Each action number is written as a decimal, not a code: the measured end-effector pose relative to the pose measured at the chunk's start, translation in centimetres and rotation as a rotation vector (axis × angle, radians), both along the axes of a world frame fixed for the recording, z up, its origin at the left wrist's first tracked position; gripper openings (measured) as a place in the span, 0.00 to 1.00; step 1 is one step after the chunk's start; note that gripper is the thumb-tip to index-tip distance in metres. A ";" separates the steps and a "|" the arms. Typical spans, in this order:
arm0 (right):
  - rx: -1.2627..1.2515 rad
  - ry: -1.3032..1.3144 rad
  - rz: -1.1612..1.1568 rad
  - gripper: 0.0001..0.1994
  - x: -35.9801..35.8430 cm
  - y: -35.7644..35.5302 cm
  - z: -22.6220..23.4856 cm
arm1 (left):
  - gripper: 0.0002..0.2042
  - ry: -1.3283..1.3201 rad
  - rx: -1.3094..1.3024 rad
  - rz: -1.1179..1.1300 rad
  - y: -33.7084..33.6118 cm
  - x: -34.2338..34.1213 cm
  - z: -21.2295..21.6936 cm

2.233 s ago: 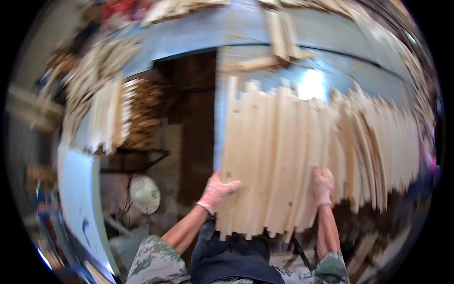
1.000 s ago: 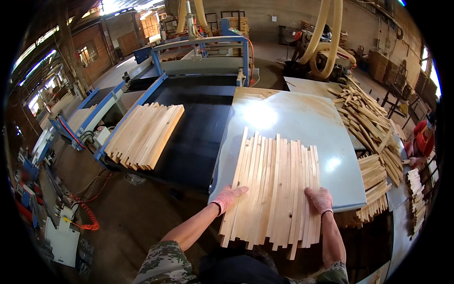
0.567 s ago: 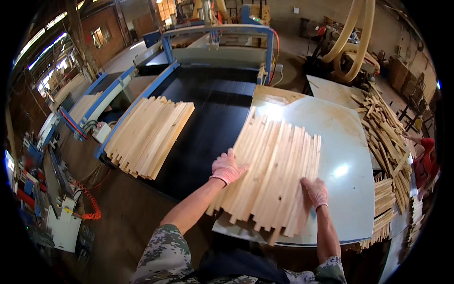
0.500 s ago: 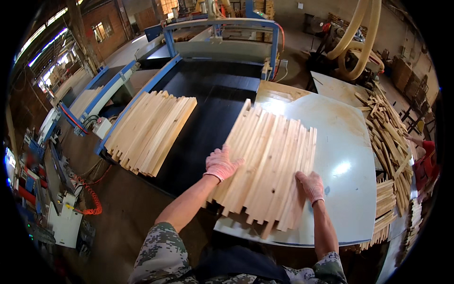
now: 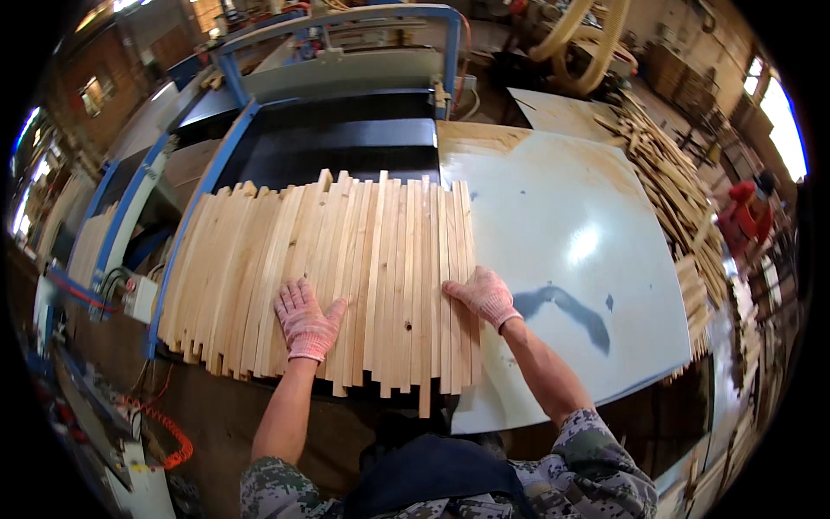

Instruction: The person repeatedly picks up stacks of light-colored wooden planks from a metal table and places them onto a conveyor belt. The person wears pink gloves and a camouflage shirt while performing this repetitive stacking task in a workshop environment.

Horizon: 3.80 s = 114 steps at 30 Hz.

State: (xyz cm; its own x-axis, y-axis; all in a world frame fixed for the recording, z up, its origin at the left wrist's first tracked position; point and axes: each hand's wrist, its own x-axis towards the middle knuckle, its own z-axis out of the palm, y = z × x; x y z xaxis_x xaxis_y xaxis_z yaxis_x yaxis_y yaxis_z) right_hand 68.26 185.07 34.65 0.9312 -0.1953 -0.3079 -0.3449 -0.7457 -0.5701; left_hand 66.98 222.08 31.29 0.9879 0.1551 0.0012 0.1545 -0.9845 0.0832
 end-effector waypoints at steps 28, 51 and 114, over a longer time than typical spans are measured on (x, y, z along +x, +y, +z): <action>-0.151 0.004 -0.159 0.48 -2.4 -0.5 1.6 | 0.50 0.008 -0.028 -0.064 -0.7 -0.4 0.7; -0.388 -0.208 -0.185 0.49 -3.5 -1.5 -1.0 | 0.54 -0.190 0.188 0.522 31.1 -2.5 7.9; 0.401 0.629 -1.156 0.21 -85.5 5.1 -38.3 | 0.20 1.070 -0.575 0.288 -0.7 -33.8 -45.8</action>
State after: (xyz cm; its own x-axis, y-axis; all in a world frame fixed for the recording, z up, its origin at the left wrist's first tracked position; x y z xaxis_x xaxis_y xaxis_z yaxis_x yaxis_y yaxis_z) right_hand -17.24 190.19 -3.63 -0.0148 -0.5549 -0.8318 -0.9285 0.3163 -0.1945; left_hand 33.18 221.35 -14.46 0.3814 0.0773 -0.9212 0.6135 -0.7666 0.1896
